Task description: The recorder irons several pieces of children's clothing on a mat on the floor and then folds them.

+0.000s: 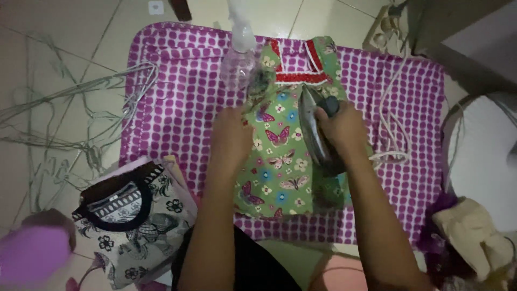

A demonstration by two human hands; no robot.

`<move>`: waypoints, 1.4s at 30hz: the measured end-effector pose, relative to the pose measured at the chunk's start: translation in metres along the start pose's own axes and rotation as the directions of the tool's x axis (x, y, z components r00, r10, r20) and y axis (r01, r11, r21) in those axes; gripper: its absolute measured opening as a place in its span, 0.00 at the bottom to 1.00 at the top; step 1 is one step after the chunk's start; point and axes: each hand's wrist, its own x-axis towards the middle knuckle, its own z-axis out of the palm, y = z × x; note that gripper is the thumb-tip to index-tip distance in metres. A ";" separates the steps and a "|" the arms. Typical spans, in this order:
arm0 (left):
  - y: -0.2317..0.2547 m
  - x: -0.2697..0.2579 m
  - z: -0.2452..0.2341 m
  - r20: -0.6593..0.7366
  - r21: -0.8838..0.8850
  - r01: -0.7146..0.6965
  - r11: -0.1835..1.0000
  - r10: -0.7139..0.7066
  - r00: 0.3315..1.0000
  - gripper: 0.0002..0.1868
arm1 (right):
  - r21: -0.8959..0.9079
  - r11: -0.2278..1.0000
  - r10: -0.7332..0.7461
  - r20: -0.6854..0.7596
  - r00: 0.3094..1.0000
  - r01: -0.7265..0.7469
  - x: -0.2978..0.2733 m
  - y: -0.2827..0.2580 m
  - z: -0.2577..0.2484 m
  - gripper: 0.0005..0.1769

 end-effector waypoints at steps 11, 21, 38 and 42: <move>0.015 -0.002 -0.017 0.069 0.094 0.136 0.986 -0.143 0.987 0.19 | 0.287 0.877 -0.422 0.080 0.903 0.384 -0.213 0.021 -0.023 0.27; -0.014 0.007 0.008 0.082 0.154 0.200 0.968 -0.214 0.973 0.17 | -0.205 0.979 -0.005 -0.057 0.998 -0.007 -0.129 0.185 -0.048 0.33; -0.038 0.026 0.027 0.159 0.522 0.355 0.776 -0.497 0.853 0.18 | 0.003 1.000 -0.008 0.104 0.995 0.008 0.003 0.073 -0.046 0.34; -0.055 0.022 0.021 -0.068 0.380 0.396 0.836 -0.402 0.913 0.17 | 0.105 0.990 -0.107 0.069 0.992 0.099 0.027 0.068 -0.030 0.33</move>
